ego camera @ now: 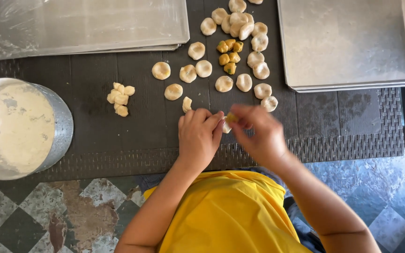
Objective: Filling small dough circles with a yellow mixture, folding them into crescent shapes, and arranging them on a baking sheet.
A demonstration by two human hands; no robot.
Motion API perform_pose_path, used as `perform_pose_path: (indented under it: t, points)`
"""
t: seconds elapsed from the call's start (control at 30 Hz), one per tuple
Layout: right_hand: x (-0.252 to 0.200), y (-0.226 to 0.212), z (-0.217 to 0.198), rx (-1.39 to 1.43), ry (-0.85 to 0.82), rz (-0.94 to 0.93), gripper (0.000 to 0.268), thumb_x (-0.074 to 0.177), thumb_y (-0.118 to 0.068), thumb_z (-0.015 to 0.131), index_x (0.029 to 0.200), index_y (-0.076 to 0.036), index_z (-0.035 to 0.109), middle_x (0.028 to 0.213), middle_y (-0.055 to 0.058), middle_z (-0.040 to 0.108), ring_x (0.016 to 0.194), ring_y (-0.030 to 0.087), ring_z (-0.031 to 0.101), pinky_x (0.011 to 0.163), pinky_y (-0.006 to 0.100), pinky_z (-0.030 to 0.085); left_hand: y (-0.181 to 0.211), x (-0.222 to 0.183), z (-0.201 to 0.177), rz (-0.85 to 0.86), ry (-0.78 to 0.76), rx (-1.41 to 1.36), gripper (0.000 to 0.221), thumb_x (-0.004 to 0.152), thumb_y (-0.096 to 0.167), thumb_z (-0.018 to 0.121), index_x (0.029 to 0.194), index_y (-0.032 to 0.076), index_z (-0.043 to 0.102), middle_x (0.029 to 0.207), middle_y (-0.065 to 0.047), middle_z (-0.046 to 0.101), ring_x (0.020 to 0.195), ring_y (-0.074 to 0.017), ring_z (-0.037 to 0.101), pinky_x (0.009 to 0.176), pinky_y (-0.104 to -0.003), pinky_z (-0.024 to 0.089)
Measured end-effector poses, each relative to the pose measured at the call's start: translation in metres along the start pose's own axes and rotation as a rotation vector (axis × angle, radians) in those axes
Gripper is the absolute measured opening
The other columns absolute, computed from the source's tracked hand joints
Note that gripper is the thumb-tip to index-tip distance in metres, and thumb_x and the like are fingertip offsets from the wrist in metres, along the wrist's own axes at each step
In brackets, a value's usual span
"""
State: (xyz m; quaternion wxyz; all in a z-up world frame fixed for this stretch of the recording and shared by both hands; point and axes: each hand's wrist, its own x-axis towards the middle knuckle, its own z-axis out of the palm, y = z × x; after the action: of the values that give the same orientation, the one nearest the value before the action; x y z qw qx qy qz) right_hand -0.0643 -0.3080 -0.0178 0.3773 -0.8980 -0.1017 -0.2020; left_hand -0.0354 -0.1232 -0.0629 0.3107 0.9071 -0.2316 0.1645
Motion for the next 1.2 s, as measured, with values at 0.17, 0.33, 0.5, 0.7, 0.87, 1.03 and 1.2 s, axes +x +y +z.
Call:
perform_pose_path:
  t: [0.17, 0.33, 0.5, 0.7, 0.87, 1.03, 1.2]
  points:
    - [-0.021, 0.003, -0.004, -0.269, -0.176, -0.210, 0.024, 0.095, -0.023, 0.072, 0.118, -0.017, 0.077, 0.106, 0.003, 0.072, 0.098, 0.029, 0.066, 0.082, 0.042, 0.051, 0.010, 0.012, -0.013, -0.025, -0.114, -0.037, 0.010, 0.092, 0.016, 0.073, 0.098, 0.019, 0.066, 0.093, 0.001, 0.053, 0.084, -0.0257, 0.055, 0.071, -0.040, 0.038]
    - [0.001, 0.026, 0.005, -0.102, -0.165, -0.203, 0.039, 0.097, -0.036, 0.076, 0.129, -0.014, 0.076, 0.113, 0.007, 0.070, 0.106, 0.036, 0.063, 0.088, 0.045, 0.052, 0.009, 0.007, -0.030, -0.013, -0.200, -0.306, 0.035, 0.086, 0.022, 0.085, 0.113, 0.019, 0.061, 0.091, 0.004, 0.067, 0.088, -0.0258, 0.066, 0.077, -0.039, 0.046]
    - [0.005, -0.005, -0.003, 0.182, -0.217, -0.123, 0.023, 0.094, -0.015, 0.080, 0.112, -0.004, 0.072, 0.089, 0.011, 0.069, 0.078, 0.034, 0.074, 0.068, 0.042, 0.060, 0.011, 0.019, -0.058, 0.070, -0.170, -0.405, 0.020, 0.092, 0.011, 0.080, 0.112, 0.013, 0.074, 0.109, -0.007, 0.070, 0.093, -0.0326, 0.071, 0.080, -0.042, 0.056]
    - [0.010, -0.012, -0.015, 0.843, -0.181, 0.272, 0.022, 0.089, 0.005, 0.079, 0.109, 0.012, 0.075, 0.089, 0.018, 0.068, 0.066, 0.027, 0.079, 0.061, 0.037, 0.071, 0.024, 0.014, -0.065, -0.428, -0.147, -0.956, 0.018, 0.091, 0.004, 0.083, 0.109, 0.004, 0.080, 0.099, -0.011, 0.080, 0.080, -0.0199, 0.081, 0.069, -0.027, 0.066]
    - [0.001, 0.008, 0.016, 1.093, -0.071, 0.547, 0.021, 0.089, 0.009, 0.077, 0.107, 0.018, 0.070, 0.079, 0.020, 0.064, 0.059, 0.034, 0.077, 0.051, 0.041, 0.070, 0.031, 0.019, -0.047, -0.454, -0.017, -0.962, 0.033, 0.087, 0.004, 0.087, 0.118, 0.005, 0.078, 0.097, -0.014, 0.070, 0.079, -0.0155, 0.072, 0.067, -0.027, 0.062]
    - [0.000, 0.007, 0.019, 0.977, -0.037, 0.828, 0.023, 0.093, -0.008, 0.075, 0.109, 0.008, 0.073, 0.067, 0.023, 0.065, 0.037, 0.026, 0.063, 0.028, 0.034, 0.051, 0.034, 0.030, -0.046, -0.321, 0.016, -0.787, 0.026, 0.089, 0.022, 0.089, 0.113, 0.013, 0.083, 0.113, -0.014, 0.072, 0.085, -0.0236, 0.077, 0.072, -0.030, 0.065]
    - [0.007, -0.009, -0.014, 0.464, -0.315, 0.208, 0.025, 0.095, -0.012, 0.078, 0.117, -0.002, 0.079, 0.082, 0.013, 0.073, 0.069, 0.026, 0.073, 0.064, 0.036, 0.058, 0.016, 0.019, -0.050, -0.196, -0.020, -0.516, 0.013, 0.086, 0.025, 0.091, 0.097, 0.026, 0.084, 0.099, 0.008, 0.083, 0.096, -0.0183, 0.078, 0.091, -0.031, 0.052]
